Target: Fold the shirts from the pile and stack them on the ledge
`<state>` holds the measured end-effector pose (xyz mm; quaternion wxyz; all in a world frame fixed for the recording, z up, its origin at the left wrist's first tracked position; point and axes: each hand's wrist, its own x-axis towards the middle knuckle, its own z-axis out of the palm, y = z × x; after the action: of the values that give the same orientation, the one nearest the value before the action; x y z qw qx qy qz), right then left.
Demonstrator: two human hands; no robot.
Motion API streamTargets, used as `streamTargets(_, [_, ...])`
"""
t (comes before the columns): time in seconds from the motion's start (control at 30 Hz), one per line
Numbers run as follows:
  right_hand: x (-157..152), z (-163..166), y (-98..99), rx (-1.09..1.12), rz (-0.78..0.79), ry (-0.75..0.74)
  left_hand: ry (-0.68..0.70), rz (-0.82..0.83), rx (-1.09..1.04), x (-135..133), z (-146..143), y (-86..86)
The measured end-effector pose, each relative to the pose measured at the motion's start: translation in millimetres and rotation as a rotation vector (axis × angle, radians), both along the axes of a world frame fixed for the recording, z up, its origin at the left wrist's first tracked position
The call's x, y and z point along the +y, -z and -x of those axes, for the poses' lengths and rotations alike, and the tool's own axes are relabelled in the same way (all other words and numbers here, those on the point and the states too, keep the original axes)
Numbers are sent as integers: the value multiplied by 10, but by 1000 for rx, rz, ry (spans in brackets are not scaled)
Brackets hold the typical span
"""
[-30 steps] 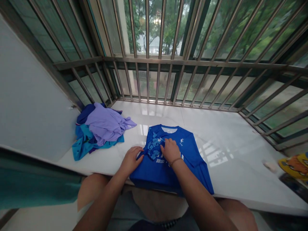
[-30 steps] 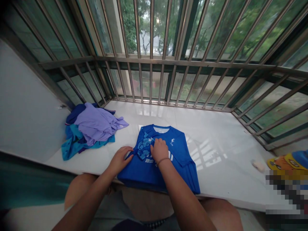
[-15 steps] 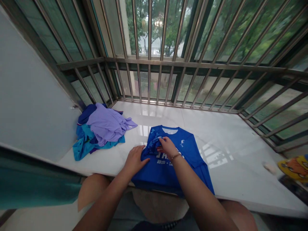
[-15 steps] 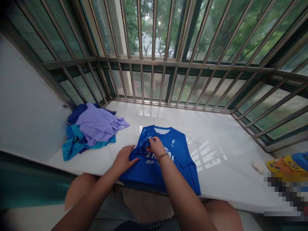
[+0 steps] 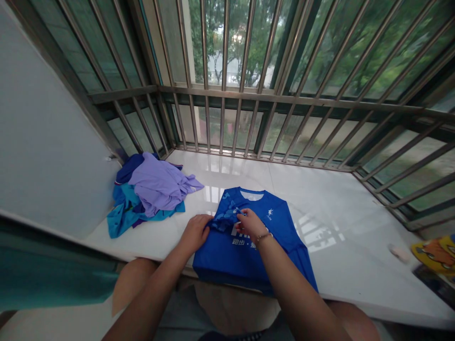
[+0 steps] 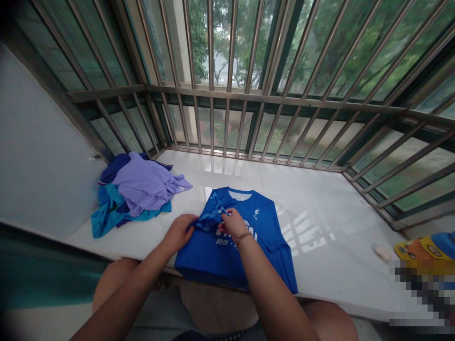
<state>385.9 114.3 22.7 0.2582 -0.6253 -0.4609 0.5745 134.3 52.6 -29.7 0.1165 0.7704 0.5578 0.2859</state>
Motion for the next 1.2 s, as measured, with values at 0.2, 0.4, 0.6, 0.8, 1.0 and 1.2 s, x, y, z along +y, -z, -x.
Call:
streamTargets(0.2, [-4,-156,77,-483,-238,-156,-18,13,-62,19,27,10])
streamTargets(0.4, [540,95,-2,-747,-481,-300,-46,13,-81,30,-7,-3])
streamTargets(0.6, [1120,395,32,-846,-580,-421,-45,37,-95,42,-2,-28])
streamTargets(0.8, [1397,568,88,-852,-617,-471,-54,26,-128,46,4,-5])
streamTargets(1.0, [1451,732,168,-843,-641,-463,-62,32,-125,36,-11,-19])
streamTargets(1.2, [1414,802,169,-832,-673,-435,-58,10,-152,7,-17,-75])
